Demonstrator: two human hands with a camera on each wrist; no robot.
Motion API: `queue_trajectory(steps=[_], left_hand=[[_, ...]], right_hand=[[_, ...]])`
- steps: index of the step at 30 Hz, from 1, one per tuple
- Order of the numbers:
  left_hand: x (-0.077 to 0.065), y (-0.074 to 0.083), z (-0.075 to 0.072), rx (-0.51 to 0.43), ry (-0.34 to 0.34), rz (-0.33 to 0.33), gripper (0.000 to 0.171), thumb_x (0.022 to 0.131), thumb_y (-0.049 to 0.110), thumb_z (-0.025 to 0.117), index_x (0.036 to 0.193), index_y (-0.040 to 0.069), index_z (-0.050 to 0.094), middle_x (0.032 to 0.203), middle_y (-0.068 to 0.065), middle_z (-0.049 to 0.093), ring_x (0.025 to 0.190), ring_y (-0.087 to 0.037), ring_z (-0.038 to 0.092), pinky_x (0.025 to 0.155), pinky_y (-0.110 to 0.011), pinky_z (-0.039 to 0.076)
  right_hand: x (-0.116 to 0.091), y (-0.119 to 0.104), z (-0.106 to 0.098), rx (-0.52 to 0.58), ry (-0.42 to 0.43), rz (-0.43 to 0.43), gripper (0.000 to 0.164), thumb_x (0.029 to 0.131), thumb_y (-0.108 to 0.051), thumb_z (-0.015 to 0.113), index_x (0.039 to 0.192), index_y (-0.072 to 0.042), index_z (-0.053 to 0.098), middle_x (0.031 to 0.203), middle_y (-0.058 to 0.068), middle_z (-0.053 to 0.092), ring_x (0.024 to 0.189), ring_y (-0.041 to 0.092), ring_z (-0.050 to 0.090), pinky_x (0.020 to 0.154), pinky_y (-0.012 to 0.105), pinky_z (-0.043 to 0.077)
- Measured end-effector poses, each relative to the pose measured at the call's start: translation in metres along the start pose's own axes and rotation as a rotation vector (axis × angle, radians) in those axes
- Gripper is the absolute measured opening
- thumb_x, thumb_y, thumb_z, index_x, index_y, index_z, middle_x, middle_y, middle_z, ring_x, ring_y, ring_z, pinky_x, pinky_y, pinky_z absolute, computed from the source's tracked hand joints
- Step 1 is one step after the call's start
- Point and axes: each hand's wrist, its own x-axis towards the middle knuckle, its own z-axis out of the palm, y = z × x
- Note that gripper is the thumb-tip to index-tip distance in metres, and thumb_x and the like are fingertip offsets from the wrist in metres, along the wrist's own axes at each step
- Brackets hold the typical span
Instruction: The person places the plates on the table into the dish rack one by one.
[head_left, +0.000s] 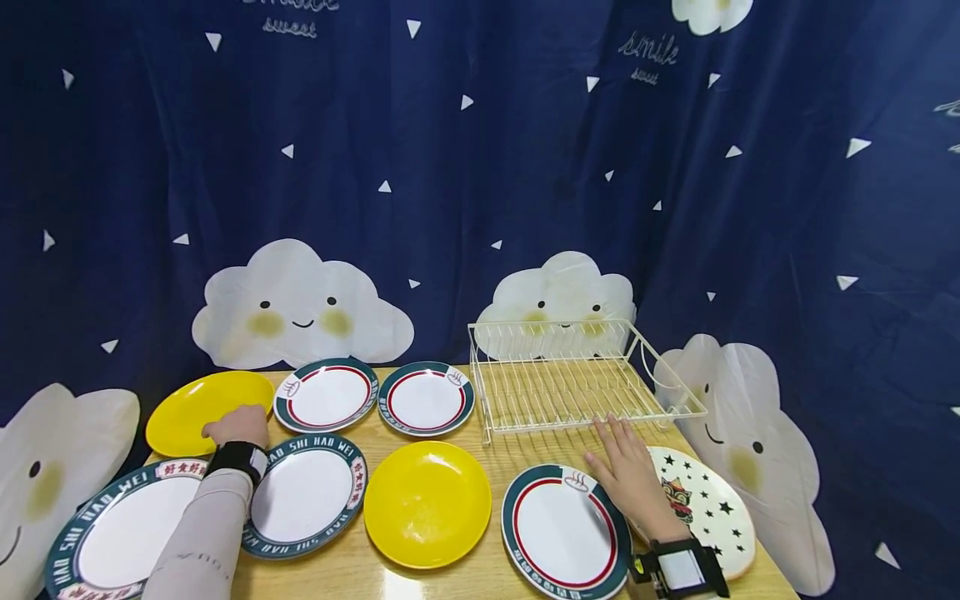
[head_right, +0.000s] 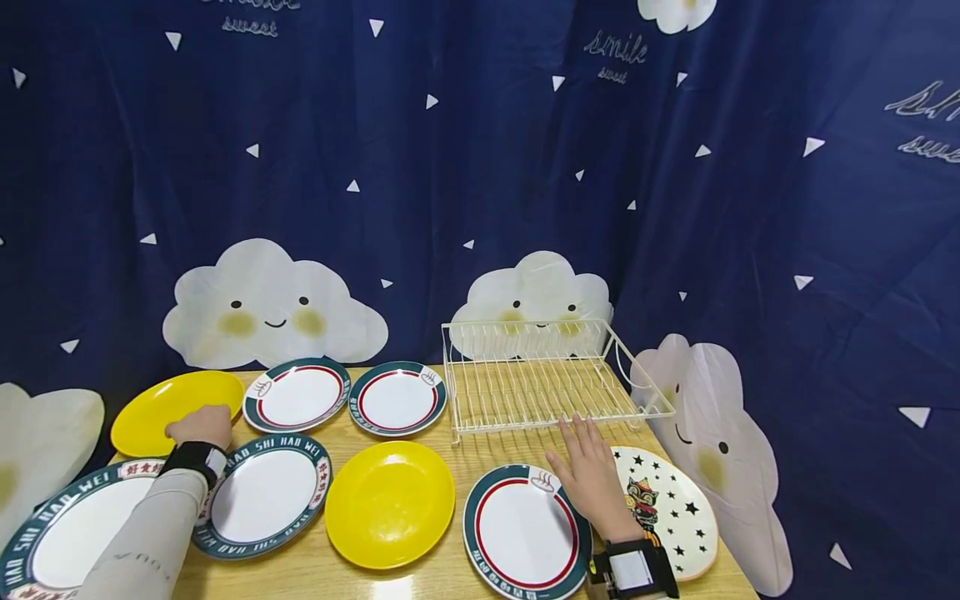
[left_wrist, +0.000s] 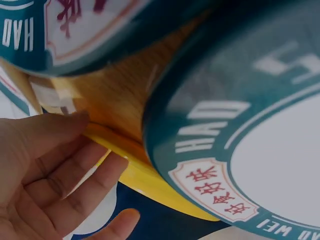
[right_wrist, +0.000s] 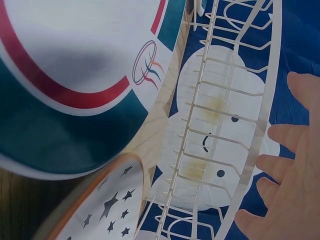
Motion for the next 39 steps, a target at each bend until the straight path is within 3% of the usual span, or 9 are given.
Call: queue_trajectory(steps=[9, 18, 23, 27, 33, 36, 39], left_hand=[[0.005, -0.006, 0.012, 0.001, 0.015, -0.019, 0.026, 0.088, 0.005, 0.063, 0.105, -0.014, 0.06, 0.093, -0.035, 0.065, 0.08, -0.048, 0.06, 0.086, -0.076, 0.042], [-0.002, -0.007, 0.006, 0.014, 0.057, 0.001, 0.022, 0.087, 0.005, 0.066, 0.1, -0.012, 0.061, 0.082, -0.03, 0.063, 0.073, -0.043, 0.057, 0.083, -0.072, 0.044], [-0.005, -0.004, -0.004, 0.008, 0.073, 0.016, 0.019, 0.089, 0.006, 0.065, 0.098, -0.01, 0.062, 0.077, -0.025, 0.062, 0.068, -0.037, 0.055, 0.075, -0.06, 0.049], [-0.007, -0.001, -0.013, -0.002, 0.121, 0.03, 0.019, 0.09, 0.006, 0.063, 0.098, -0.012, 0.062, 0.078, -0.026, 0.062, 0.069, -0.037, 0.056, 0.071, -0.055, 0.051], [-0.012, -0.001, -0.019, -0.015, 0.204, 0.06, 0.021, 0.09, 0.005, 0.062, 0.098, -0.015, 0.061, 0.082, -0.03, 0.06, 0.072, -0.04, 0.056, 0.071, -0.059, 0.054], [-0.013, -0.004, -0.018, -0.031, 0.252, 0.072, 0.02, 0.09, 0.003, 0.061, 0.097, -0.015, 0.061, 0.082, -0.032, 0.06, 0.071, -0.042, 0.057, 0.067, -0.06, 0.054], [-0.016, -0.007, -0.016, -0.036, 0.294, 0.078, 0.019, 0.09, 0.002, 0.061, 0.098, -0.016, 0.061, 0.084, -0.034, 0.06, 0.072, -0.044, 0.057, 0.067, -0.062, 0.053]], right_hand=[[-0.002, 0.002, -0.003, 0.0, -0.068, 0.035, 0.062, 0.099, -0.036, 0.053, 0.15, -0.006, 0.035, 0.156, 0.025, 0.027, 0.146, 0.047, 0.017, 0.115, 0.066, 0.016], [0.009, 0.019, -0.018, 0.034, -0.041, 0.049, 0.06, 0.101, -0.034, 0.05, 0.148, 0.0, 0.035, 0.153, 0.033, 0.027, 0.142, 0.054, 0.02, 0.11, 0.071, 0.019], [0.022, 0.037, -0.035, 0.056, -0.032, 0.106, 0.061, 0.102, -0.035, 0.047, 0.148, 0.002, 0.032, 0.152, 0.036, 0.022, 0.14, 0.056, 0.021, 0.109, 0.071, 0.022], [0.034, 0.055, -0.047, 0.048, 0.02, 0.149, 0.062, 0.102, -0.033, 0.047, 0.147, 0.007, 0.032, 0.149, 0.038, 0.027, 0.135, 0.057, 0.027, 0.107, 0.07, 0.025], [0.05, 0.087, -0.054, 0.004, 0.189, 0.202, 0.052, 0.097, -0.018, 0.056, 0.132, 0.019, 0.043, 0.13, 0.042, 0.046, 0.119, 0.058, 0.044, 0.1, 0.067, 0.036], [0.055, 0.106, -0.051, -0.006, 0.256, 0.278, 0.045, 0.094, -0.014, 0.058, 0.121, 0.021, 0.049, 0.113, 0.042, 0.053, 0.104, 0.059, 0.052, 0.088, 0.066, 0.043], [0.058, 0.128, -0.045, -0.002, 0.271, 0.382, 0.036, 0.094, -0.011, 0.055, 0.111, 0.02, 0.053, 0.099, 0.042, 0.057, 0.092, 0.059, 0.056, 0.077, 0.064, 0.044]])
